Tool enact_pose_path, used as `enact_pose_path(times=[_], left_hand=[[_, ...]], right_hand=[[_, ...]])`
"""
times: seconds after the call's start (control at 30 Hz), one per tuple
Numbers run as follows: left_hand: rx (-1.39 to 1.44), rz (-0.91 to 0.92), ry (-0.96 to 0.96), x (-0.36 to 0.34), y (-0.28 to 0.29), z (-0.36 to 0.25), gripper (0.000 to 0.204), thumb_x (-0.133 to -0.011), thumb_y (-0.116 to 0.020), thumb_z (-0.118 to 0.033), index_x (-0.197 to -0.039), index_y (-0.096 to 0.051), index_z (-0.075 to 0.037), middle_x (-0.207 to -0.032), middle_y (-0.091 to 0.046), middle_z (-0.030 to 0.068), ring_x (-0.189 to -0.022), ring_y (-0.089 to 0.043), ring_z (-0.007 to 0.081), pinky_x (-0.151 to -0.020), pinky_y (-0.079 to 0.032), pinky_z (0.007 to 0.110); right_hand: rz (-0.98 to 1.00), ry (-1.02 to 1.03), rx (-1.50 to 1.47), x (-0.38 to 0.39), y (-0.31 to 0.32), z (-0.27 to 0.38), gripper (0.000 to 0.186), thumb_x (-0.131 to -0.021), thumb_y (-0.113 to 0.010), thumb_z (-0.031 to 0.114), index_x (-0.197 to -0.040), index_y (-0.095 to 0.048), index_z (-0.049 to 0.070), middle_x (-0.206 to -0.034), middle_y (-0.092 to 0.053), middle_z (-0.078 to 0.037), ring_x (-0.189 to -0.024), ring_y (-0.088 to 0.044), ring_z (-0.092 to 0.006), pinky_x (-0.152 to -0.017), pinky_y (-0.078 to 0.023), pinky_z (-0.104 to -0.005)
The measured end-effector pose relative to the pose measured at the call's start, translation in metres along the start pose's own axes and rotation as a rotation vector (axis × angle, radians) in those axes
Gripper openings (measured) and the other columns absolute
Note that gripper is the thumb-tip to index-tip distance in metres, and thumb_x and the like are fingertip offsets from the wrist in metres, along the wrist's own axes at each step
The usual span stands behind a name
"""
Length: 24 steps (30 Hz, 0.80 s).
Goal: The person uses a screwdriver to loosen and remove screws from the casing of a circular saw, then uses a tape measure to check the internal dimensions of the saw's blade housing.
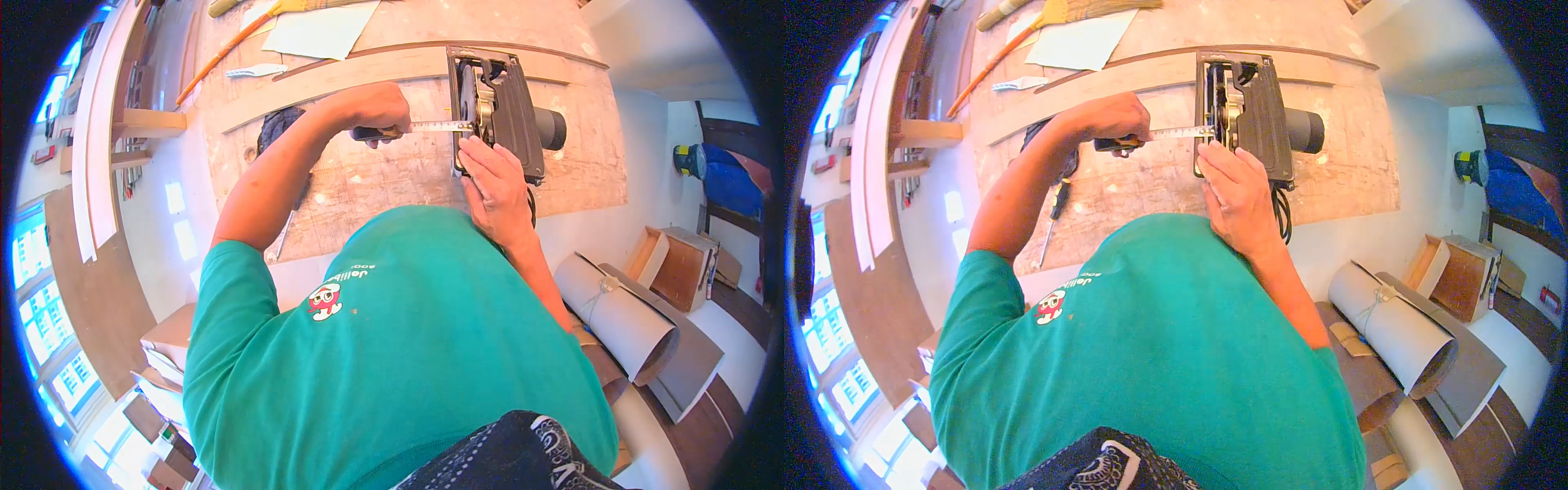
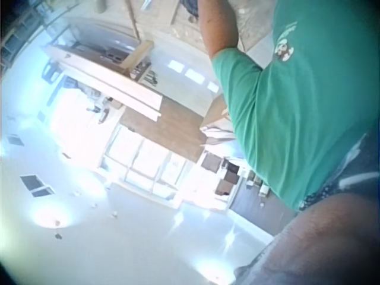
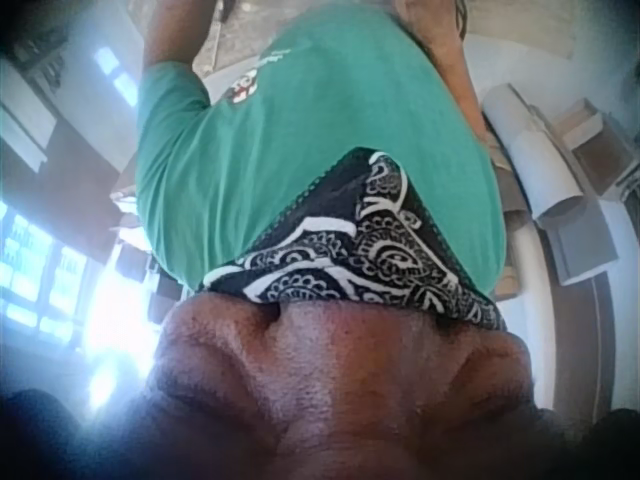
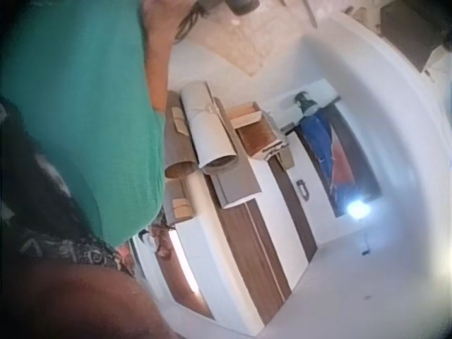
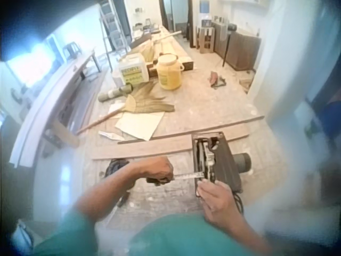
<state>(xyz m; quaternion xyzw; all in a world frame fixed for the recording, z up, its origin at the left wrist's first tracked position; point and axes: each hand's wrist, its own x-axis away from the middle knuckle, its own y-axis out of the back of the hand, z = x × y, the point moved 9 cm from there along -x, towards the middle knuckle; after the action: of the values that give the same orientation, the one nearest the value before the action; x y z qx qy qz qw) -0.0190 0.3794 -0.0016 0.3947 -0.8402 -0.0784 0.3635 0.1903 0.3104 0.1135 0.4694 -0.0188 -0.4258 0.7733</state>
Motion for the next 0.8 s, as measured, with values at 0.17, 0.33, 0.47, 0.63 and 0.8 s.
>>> enact_pose_path(times=[0.17, 0.33, 0.47, 0.63, 0.8], left_hand=[[0.082, 0.122, 0.151, 0.001, 0.003, -0.003, 0.030, -0.087, -0.066, -0.019, -0.065, -0.064, 0.001, -0.064, -0.064, 0.0101, -0.054, -0.066, 0.0208, -0.049, -0.051, 0.037], [0.135, 0.219, 0.159, 0.001, -0.005, 0.002, 0.030, -0.090, -0.069, -0.018, -0.073, -0.067, 0.006, -0.073, -0.066, 0.0105, -0.061, -0.064, 0.0191, -0.059, -0.054, 0.037], [0.136, 0.258, 0.157, -0.001, -0.006, 0.002, 0.030, -0.091, -0.068, -0.019, -0.074, -0.067, 0.006, -0.075, -0.066, 0.0105, -0.063, -0.065, 0.0197, -0.060, -0.054, 0.037], [0.194, 0.257, 0.218, 0.006, -0.005, -0.008, 0.030, -0.091, -0.068, -0.019, -0.074, -0.067, 0.005, -0.070, -0.064, 0.0101, -0.061, -0.064, 0.0195, -0.058, -0.054, 0.038], [0.188, 0.274, 0.180, 0.004, -0.007, -0.005, 0.030, -0.091, -0.067, -0.020, -0.074, -0.067, 0.005, -0.069, -0.064, 0.0095, -0.059, -0.064, 0.0195, -0.057, -0.054, 0.037]], right_hand=[[0.050, -0.046, -0.013, -0.003, 0.002, -0.003, 0.044, -0.079, -0.075, -0.005, -0.122, -0.072, 0.001, -0.136, -0.069, -0.013, -0.131, -0.063, -0.0310, -0.110, -0.045, -0.0501], [0.082, -0.057, -0.030, -0.006, 0.001, -0.004, 0.043, -0.080, -0.075, -0.005, -0.123, -0.071, 0.001, -0.136, -0.069, -0.012, -0.131, -0.063, -0.0304, -0.109, -0.045, -0.0503], [0.076, -0.063, -0.015, -0.006, 0.000, -0.005, 0.043, -0.081, -0.074, -0.006, -0.124, -0.071, 0.002, -0.136, -0.069, -0.011, -0.131, -0.063, -0.0292, -0.109, -0.046, -0.0501], [0.094, -0.069, 0.001, -0.007, -0.002, -0.007, 0.042, -0.082, -0.072, -0.006, -0.123, -0.071, 0.002, -0.136, -0.069, -0.010, -0.131, -0.064, -0.0286, -0.108, -0.046, -0.0497], [0.096, -0.061, 0.009, -0.008, -0.001, -0.007, 0.041, -0.083, -0.071, -0.006, -0.123, -0.071, 0.002, -0.135, -0.069, -0.010, -0.131, -0.064, -0.0279, -0.108, -0.046, -0.0493]])
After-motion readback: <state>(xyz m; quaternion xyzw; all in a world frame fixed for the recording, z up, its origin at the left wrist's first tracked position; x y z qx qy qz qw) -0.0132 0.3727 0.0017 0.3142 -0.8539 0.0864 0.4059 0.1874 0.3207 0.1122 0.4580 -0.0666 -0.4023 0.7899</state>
